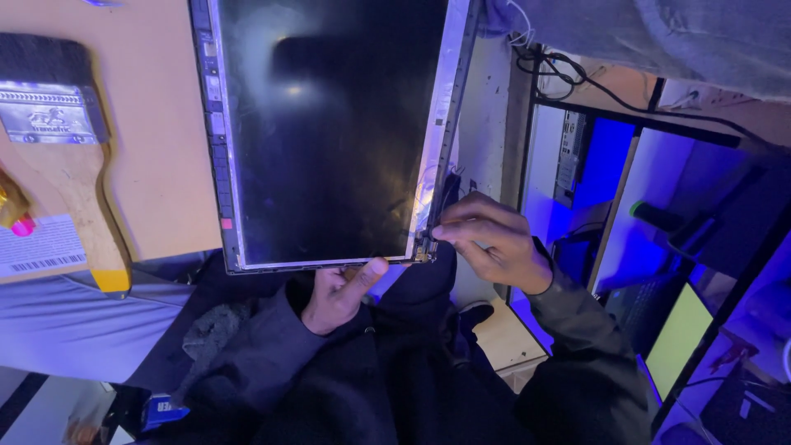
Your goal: The person detaches a laptop screen and then uses a tool to pry and manipulate the internal bezel and wiring of the display assembly.
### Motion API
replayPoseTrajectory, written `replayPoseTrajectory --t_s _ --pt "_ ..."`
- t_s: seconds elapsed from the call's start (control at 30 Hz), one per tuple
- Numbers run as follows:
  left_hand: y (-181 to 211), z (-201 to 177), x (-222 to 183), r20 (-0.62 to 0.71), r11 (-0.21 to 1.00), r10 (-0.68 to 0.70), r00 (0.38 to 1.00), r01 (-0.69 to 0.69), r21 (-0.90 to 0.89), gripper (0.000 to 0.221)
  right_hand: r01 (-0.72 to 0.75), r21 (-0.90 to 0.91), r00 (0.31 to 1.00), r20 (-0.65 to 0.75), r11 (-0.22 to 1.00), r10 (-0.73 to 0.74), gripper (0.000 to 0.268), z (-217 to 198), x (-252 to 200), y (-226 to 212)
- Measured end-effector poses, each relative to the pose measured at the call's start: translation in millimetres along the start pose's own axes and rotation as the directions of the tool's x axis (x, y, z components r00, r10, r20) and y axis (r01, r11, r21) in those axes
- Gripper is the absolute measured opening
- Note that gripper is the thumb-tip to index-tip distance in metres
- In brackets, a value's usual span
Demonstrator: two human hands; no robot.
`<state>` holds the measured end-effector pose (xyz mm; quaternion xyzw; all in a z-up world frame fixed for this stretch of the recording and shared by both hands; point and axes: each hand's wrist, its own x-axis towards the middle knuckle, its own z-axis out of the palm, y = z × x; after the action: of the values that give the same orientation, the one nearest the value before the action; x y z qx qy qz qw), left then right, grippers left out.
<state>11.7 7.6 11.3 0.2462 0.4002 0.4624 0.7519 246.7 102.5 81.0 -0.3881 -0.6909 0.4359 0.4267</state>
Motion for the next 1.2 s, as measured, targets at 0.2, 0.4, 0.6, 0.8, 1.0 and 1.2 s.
replayPoseTrajectory --t_s 0.2,0.4,0.6,0.8,1.0,1.2 --pt "-7.5 -2.6 -5.5 -0.017 1.000 -0.015 1.000 0.015 -0.011 0.002 0.094 -0.128 0.995 -0.022 0.987 -0.098 0.011 0.2 0.1 4.3" --pt "13.8 10.9 9.0 -0.001 0.999 0.047 0.999 -0.047 -0.022 0.004 0.100 -0.236 0.993 -0.038 0.967 -0.112 0.013 4.6 0.4 -0.2" --pt "-22.1 -8.7 -6.4 0.013 0.999 0.029 1.000 -0.029 0.023 0.011 0.018 -0.237 0.998 -0.051 0.971 -0.031 0.015 6.7 3.6 -6.4" --pt "0.2 9.8 0.5 0.014 0.997 0.061 0.998 -0.061 0.042 0.004 0.076 -0.340 0.997 0.016 0.937 -0.075 0.016 6.3 14.1 -14.4" --pt "35.5 25.8 14.2 0.032 0.993 0.091 0.995 -0.094 0.071 0.014 0.177 -0.447 0.983 0.045 0.877 -0.176 0.019 4.0 20.1 -12.6" --pt "42.9 25.0 19.0 0.003 0.995 0.041 0.999 -0.041 0.095 0.008 0.227 -0.420 0.973 0.067 0.879 -0.219 0.019 1.2 25.9 -4.8"
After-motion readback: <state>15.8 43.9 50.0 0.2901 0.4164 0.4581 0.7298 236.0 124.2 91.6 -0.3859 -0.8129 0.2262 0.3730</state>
